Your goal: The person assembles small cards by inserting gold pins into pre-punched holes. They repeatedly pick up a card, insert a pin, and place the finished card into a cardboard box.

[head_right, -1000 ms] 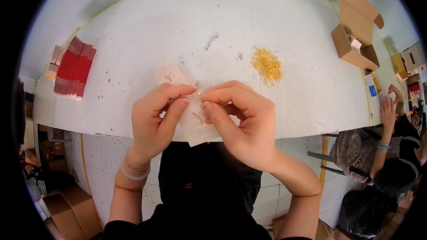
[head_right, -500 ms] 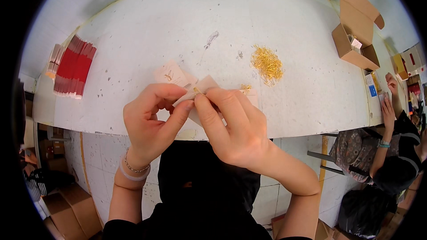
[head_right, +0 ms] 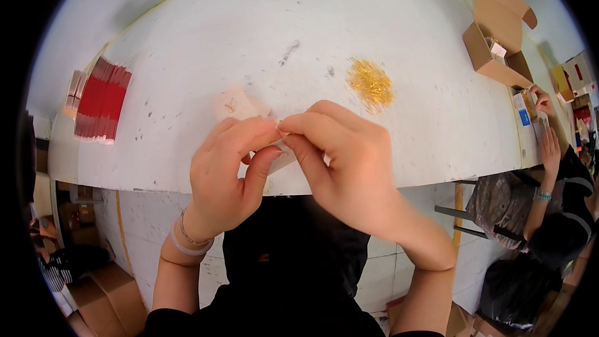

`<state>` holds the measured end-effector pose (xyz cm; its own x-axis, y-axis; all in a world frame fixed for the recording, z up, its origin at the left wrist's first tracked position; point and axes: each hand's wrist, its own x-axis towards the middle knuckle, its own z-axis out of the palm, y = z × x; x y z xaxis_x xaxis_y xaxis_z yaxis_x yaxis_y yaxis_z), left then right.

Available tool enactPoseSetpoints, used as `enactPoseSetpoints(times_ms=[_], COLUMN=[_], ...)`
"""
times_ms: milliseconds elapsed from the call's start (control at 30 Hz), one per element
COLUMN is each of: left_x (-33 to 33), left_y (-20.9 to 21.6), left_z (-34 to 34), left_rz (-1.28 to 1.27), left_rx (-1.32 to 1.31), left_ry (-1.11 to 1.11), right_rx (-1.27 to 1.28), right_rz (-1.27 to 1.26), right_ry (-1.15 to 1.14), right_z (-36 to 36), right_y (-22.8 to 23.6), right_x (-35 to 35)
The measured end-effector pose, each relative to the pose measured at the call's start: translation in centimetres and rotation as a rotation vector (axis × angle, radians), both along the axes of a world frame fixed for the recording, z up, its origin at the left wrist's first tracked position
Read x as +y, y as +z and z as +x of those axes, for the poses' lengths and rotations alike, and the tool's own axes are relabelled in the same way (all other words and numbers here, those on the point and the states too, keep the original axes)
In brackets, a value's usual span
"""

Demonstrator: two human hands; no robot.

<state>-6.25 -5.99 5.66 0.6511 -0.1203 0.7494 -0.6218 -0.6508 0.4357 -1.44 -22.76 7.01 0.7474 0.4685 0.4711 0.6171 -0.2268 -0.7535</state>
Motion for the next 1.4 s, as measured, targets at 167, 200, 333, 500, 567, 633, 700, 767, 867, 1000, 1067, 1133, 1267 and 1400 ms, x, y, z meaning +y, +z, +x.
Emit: enactPoseSetpoints(times_ms=[167,200,333,500,567,633,700,767,867,1000,1067,1133,1267,1400], left_x=[-0.3,-0.5,-1.2,-1.6,-1.8,-2.1,-2.3,-2.1,-2.0,-2.4,-2.6,-2.7,-2.6,-2.8], left_y=[0.1,0.1,-0.7,-1.1,-0.7,-0.2,0.3,0.3,-0.2,0.0,0.0,0.1,0.6,1.4], left_z=[0.3,0.4,1.3,1.4,1.0,0.9,1.0,1.1,1.1,0.9,1.0,1.1,0.9,-0.9], left_rz=[0.164,0.174,0.196,0.173,0.084,0.009,-0.052,0.057,0.126,0.145,0.143,0.148,0.151,0.198], left_rx=[-0.024,-0.034,-0.159,-0.087,0.072,0.155,0.159,0.099,0.045,0.053,0.051,0.056,0.110,0.277], left_ry=[-0.049,-0.062,-0.054,-0.087,-0.075,-0.055,-0.027,-0.070,-0.112,-0.123,-0.134,-0.146,-0.202,-0.232], right_rx=[0.180,0.195,0.343,0.538,0.571,0.639,0.739,0.865,0.997,1.140,1.234,1.315,1.372,1.434], right_rz=[0.081,0.079,-0.028,-0.045,-0.053,-0.052,-0.039,-0.008,0.130,0.281,0.329,0.358,0.386,0.450], right_ry=[-0.029,-0.054,0.023,0.161,0.171,0.225,0.327,0.381,0.416,0.426,0.434,0.429,0.456,0.516], right_z=[0.5,0.5,1.8,3.7,4.2,4.6,5.0,5.0,4.8,4.3,4.3,4.3,3.6,1.3], right_y=[0.0,0.3,1.0,0.0,-0.5,-1.2,-1.7,-1.1,-1.7,-2.7,-2.8,-2.6,-3.2,-3.3], right_x=[-0.5,-0.6,-1.9,-3.3,-3.7,-4.1,-4.5,-4.9,-5.2,-5.4,-5.5,-5.6,-5.8,-6.0])
